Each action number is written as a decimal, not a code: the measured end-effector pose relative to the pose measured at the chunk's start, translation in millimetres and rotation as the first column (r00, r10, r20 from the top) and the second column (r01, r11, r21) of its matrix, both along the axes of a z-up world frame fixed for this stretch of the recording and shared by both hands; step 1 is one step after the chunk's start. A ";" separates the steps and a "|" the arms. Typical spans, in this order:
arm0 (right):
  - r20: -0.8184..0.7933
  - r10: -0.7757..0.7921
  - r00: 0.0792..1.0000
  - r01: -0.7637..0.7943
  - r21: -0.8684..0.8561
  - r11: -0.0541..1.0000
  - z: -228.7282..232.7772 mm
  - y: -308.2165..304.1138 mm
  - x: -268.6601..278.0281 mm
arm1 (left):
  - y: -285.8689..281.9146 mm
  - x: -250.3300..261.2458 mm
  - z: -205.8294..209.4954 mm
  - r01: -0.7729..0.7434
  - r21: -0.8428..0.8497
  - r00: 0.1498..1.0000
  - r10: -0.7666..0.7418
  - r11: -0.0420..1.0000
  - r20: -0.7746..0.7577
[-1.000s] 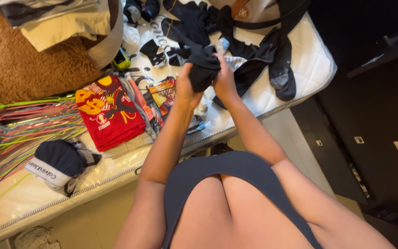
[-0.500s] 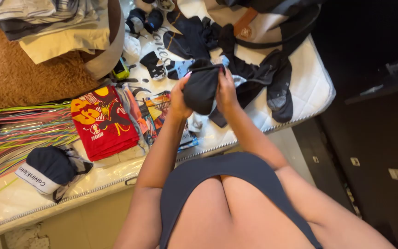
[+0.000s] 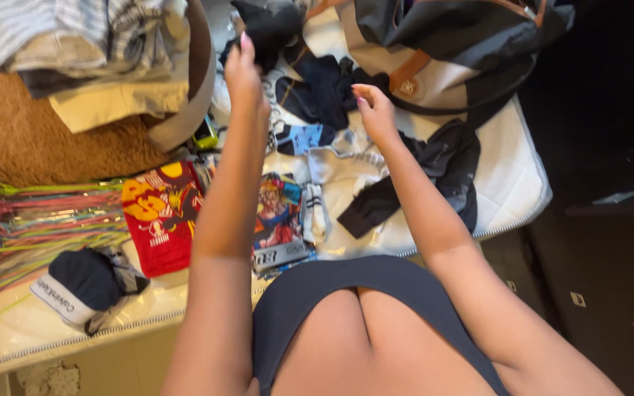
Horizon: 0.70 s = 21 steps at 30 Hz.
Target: Folding and organizing socks and underwear on a bed.
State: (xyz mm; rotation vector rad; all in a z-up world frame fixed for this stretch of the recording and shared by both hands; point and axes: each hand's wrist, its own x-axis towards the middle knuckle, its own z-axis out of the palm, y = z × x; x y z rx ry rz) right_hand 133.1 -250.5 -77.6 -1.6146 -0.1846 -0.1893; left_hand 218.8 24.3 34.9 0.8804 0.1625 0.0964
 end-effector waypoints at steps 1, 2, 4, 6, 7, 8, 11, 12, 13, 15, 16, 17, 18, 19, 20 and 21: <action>-0.001 -0.109 0.994 0.108 -0.110 0.988 -2.2 -2.6 9.5 | -1.2 35.8 -7.4 -0.092 0.112 0.987 0.076 0.989 0.140; 0.005 -0.219 0.976 0.215 -0.218 0.952 -6.3 -5.3 15.9 | -2.7 69.6 -17.0 -0.194 0.209 0.951 0.131 0.959 0.281; -0.035 -0.266 0.963 0.231 -0.402 0.886 -1.0 -0.1 21.0 | -5.1 134.2 -38.8 -0.269 0.277 0.941 0.189 0.922 0.282; -0.063 -0.323 0.944 0.231 -0.571 0.788 20.8 14.9 19.9 | -8.4 183.5 -54.0 -0.337 0.342 0.926 0.243 0.877 0.289; -0.051 -0.373 0.927 0.229 -0.711 0.665 40.1 27.2 15.9 | -10.4 199.9 -58.5 -0.276 0.337 0.934 0.169 0.900 0.314; -0.028 -0.419 0.907 0.214 -0.828 0.519 60.0 38.5 11.7 | -13.8 216.2 -62.7 -0.213 0.332 0.936 0.094 0.919 0.339; -0.002 -0.476 0.880 0.245 -0.855 0.456 55.6 40.3 19.8 | -18.9 180.9 -32.8 0.127 0.352 0.974 -0.185 0.927 0.134; -0.001 -0.474 0.880 0.244 -0.856 0.455 26.1 28.3 31.4 | -18.4 164.4 -44.3 0.125 0.350 0.974 -0.183 0.928 0.135; -0.070 -0.419 0.905 0.255 -0.699 0.668 -3.3 16.6 42.4 | -17.4 147.2 -55.6 0.202 0.603 0.954 -0.294 0.772 0.056; -0.120 -0.344 0.931 0.245 -0.491 0.836 -20.5 7.3 53.2 | -21.5 102.5 -73.1 0.259 0.800 0.926 -0.375 0.541 -0.046; -0.238 -0.229 0.944 0.193 -0.165 0.967 -10.2 8.6 48.0 | -27.5 70.4 -82.3 0.327 0.771 0.921 -0.369 0.546 -0.129; -0.308 -0.080 0.948 0.143 0.186 0.972 0.1 10.1 41.7 | -33.3 37.2 -91.3 0.390 0.737 0.908 -0.362 0.552 -0.210; -0.311 -0.078 0.947 0.141 0.184 0.973 24.5 19.3 29.2 | -38.4 21.7 -83.3 0.391 0.735 0.909 -0.360 0.554 -0.212; -0.313 0.052 0.948 0.084 0.404 0.911 49.2 28.4 15.8 | -43.4 5.4 -74.8 0.419 0.607 0.905 -0.367 0.675 -0.216; -0.285 0.176 0.942 0.033 0.602 0.798 75.5 36.1 3.9 | -50.2 -8.9 -64.7 0.434 0.460 0.901 -0.378 0.774 -0.214; -0.284 0.175 0.943 0.032 0.600 0.799 91.5 39.8 -2.6 | -51.7 -14.3 -49.5 0.434 0.459 0.901 -0.378 0.775 -0.212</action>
